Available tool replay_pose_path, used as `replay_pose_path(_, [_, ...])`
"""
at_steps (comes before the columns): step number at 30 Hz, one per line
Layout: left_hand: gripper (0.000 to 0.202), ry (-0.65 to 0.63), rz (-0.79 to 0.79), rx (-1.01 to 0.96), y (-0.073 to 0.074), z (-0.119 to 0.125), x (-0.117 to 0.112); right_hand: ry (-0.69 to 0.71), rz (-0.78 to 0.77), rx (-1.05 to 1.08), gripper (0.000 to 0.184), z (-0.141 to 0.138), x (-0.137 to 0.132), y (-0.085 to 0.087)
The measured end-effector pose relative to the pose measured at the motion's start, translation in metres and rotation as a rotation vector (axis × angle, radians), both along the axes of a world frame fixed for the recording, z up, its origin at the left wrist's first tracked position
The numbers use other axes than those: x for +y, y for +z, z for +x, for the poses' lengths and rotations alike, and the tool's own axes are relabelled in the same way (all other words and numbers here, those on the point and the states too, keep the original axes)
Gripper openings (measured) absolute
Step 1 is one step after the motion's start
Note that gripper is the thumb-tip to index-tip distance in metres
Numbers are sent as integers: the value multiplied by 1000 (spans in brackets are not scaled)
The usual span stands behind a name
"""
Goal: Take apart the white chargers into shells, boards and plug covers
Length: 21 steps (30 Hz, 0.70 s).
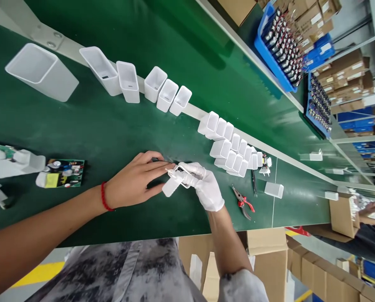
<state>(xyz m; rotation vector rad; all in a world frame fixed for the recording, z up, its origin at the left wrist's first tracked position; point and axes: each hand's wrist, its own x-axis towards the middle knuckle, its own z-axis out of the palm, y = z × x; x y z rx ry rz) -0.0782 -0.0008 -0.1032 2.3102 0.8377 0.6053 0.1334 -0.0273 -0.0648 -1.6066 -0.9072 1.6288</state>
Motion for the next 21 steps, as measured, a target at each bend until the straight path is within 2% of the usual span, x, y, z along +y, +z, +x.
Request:
replay_pose_path(2, [41,-13,8,7,0,0,0,-13,3,-6,25,0,-1,-3])
replay_pose_path(5, [40,-20,20,13,0,0,1,-55,102,-81,23,0,-8,-10])
replay_pose_path(8, [36,-7,32,28,1,0,2,-62,254,-109,37,5,-20,-14])
replay_pose_path(11, [32,-11,37,35,0,1,2,102,458,-340,62,9,-28,-12])
replay_pose_path(12, [32,-14,38,35,0,1,2,185,515,-476,65,8,-29,-11])
replay_pose_path(14, [32,-8,36,25,-2,1,2,290,550,-680,59,6,-26,-8])
replay_pose_path(15, [33,6,34,9,-3,1,2,269,528,-703,52,4,-24,-5])
replay_pose_path(17, [34,54,28,-51,-5,0,1,64,470,-562,38,3,-16,2])
replay_pose_path(19, [34,101,22,-116,-7,-1,0,-199,415,-248,33,6,-7,13])
replay_pose_path(21, [33,125,26,-145,-9,-1,-1,-353,365,73,30,12,2,26])
